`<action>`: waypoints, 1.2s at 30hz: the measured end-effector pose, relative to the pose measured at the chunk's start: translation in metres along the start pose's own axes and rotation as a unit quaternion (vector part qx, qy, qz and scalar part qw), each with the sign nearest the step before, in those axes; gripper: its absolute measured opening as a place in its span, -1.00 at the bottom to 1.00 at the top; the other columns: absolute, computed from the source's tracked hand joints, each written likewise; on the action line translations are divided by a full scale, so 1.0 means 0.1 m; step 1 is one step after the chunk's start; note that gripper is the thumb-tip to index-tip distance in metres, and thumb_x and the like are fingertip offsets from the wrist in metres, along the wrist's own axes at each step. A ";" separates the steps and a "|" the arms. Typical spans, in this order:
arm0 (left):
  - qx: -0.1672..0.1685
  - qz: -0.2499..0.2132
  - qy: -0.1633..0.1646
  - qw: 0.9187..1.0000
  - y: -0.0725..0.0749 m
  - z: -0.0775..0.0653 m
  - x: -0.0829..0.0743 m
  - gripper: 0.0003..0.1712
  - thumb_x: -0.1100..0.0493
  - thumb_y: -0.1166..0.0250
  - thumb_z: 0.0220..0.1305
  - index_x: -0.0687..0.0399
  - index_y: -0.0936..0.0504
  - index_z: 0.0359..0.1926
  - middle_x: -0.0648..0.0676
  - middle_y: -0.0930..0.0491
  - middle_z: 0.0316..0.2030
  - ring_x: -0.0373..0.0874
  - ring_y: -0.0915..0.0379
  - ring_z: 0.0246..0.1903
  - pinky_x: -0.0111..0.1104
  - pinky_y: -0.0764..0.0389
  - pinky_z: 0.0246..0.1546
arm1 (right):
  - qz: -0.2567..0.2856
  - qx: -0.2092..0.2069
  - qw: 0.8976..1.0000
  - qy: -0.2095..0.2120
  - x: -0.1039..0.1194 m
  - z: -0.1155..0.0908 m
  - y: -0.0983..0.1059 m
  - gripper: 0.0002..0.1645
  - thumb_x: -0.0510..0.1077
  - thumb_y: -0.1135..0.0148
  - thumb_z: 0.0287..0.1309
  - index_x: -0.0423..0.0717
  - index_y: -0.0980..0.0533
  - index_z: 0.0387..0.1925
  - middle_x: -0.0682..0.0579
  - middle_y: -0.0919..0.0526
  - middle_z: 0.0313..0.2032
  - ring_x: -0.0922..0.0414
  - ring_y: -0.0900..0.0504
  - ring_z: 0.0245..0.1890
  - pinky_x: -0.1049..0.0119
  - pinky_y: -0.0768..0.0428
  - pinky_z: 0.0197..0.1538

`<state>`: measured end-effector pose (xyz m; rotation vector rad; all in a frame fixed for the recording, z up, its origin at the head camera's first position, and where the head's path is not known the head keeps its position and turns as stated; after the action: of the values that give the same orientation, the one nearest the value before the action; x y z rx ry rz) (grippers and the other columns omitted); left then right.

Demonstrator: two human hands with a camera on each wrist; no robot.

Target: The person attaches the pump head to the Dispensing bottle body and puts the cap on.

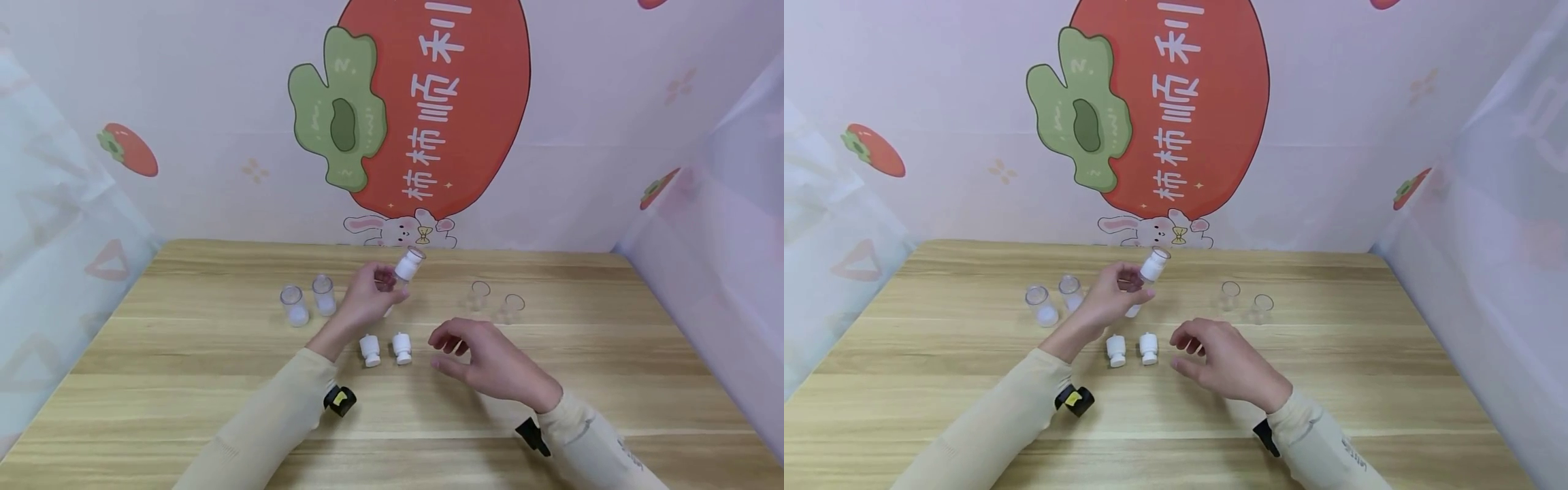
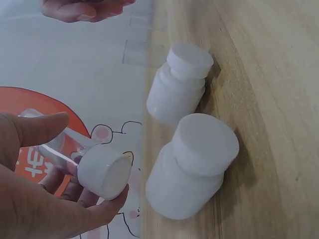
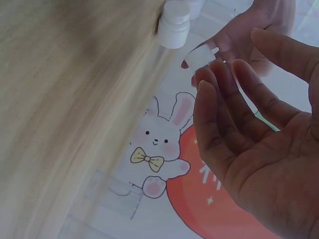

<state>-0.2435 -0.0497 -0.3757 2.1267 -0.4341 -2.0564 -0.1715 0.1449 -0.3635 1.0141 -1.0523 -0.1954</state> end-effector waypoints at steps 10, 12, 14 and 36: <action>-0.029 -0.024 0.022 0.999 -0.09 0.17 0.05 -0.48 0.30 -0.41 0.27 0.27 -0.43 0.18 0.19 -0.50 0.01 0.06 -0.47 0.05 -0.14 -0.55 0.09 | -0.006 0.019 1.000 0.005 -0.02 0.00 -0.04 -0.80 -0.20 -0.43 0.21 -0.09 -0.64 -0.12 0.11 -0.70 -0.22 0.20 -0.65 -0.23 0.23 -0.66 -0.12; -0.034 -0.030 0.038 0.998 -0.10 0.19 0.06 -0.46 0.29 -0.42 0.27 0.25 -0.41 0.21 0.18 -0.49 0.03 0.06 -0.46 0.07 -0.13 -0.54 0.12 | -0.011 0.020 1.000 0.008 -0.02 0.00 -0.04 -0.80 -0.20 -0.44 0.20 -0.08 -0.64 -0.13 0.12 -0.70 -0.23 0.22 -0.65 -0.24 0.23 -0.66 -0.12; -0.039 -0.033 0.052 0.997 -0.10 0.22 0.07 -0.44 0.28 -0.42 0.28 0.22 -0.40 0.23 0.17 -0.47 0.05 0.05 -0.45 0.10 -0.13 -0.53 0.14 | -0.011 0.023 1.000 0.009 -0.02 -0.01 -0.04 -0.80 -0.19 -0.44 0.21 -0.08 -0.64 -0.13 0.12 -0.70 -0.24 0.24 -0.64 -0.24 0.22 -0.66 -0.12; -0.065 -0.019 0.058 0.996 -0.15 0.36 0.15 -0.43 0.33 -0.47 0.19 0.21 -0.46 0.18 0.20 -0.52 0.09 0.10 -0.48 0.13 -0.11 -0.54 0.16 | -0.012 0.056 0.998 -0.004 -0.05 -0.01 -0.05 -0.78 -0.10 -0.44 0.23 -0.07 -0.64 -0.13 0.19 -0.67 -0.27 0.19 -0.65 -0.23 0.19 -0.65 -0.12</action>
<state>-0.2779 -0.0369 -0.3966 2.1775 -0.2411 -1.9110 -0.1719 0.1454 -0.3703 1.1290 -1.0678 -0.1610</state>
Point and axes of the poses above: each hand's wrist, its own z-axis towards the middle knuckle, its own y-axis out of the back of the hand, x = y × z, the point moved 4 cm from there along z, towards the middle knuckle
